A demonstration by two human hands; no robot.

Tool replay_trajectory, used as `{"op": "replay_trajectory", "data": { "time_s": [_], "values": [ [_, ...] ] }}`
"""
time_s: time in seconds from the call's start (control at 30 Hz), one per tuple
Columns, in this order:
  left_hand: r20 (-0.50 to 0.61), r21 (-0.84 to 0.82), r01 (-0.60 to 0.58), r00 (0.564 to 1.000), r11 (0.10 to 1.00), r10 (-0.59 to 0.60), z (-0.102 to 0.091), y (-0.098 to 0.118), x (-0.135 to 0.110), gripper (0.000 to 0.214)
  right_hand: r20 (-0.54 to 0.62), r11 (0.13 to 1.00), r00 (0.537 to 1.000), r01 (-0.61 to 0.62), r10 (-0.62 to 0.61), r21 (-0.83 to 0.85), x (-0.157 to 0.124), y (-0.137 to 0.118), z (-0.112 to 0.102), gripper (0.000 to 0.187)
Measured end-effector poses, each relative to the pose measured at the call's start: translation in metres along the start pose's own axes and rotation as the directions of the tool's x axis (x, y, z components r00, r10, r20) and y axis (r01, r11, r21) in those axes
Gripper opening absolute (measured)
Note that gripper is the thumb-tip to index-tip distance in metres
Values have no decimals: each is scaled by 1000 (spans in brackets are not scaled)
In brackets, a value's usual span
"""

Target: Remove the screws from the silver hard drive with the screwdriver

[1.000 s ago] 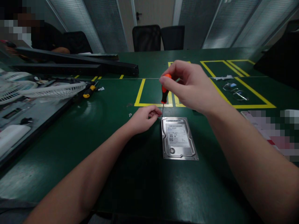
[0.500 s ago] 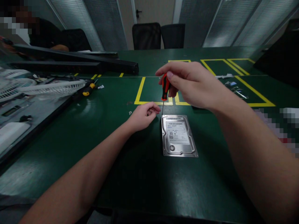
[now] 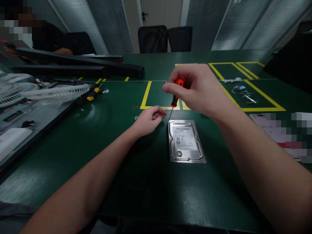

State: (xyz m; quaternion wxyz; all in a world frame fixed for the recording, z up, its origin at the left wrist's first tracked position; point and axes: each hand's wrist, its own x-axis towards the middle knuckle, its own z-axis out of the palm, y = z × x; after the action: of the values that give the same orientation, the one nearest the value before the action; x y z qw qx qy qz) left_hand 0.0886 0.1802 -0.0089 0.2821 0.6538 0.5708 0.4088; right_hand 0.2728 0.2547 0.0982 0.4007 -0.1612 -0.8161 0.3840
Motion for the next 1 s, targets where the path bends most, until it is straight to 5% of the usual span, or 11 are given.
{"op": "replay_trajectory", "data": {
  "time_s": [0.23,0.4,0.6,0.77,1.0],
  "values": [
    [0,-8,-3,1000,1000,3,0,-3,1,19,173,982,985,40,-7,-184,5,-6,-9,29],
    [-5,-3,-3,1000,1000,3,1,-4,1,19,143,936,990,59,-9,-347,3,-10,-9,18],
    [-7,-1,-21,1000,1000,21,0,-4,0,19,33,948,995,99,-93,-304,1,0,0,15],
    [0,-15,-20,1000,1000,20,0,-6,0,19,151,967,988,48,-10,-251,3,-5,-6,27],
    [-3,21,-5,1000,1000,6,0,-3,-1,18,179,954,984,64,-11,-293,1,-12,-12,12]
  ]
}}
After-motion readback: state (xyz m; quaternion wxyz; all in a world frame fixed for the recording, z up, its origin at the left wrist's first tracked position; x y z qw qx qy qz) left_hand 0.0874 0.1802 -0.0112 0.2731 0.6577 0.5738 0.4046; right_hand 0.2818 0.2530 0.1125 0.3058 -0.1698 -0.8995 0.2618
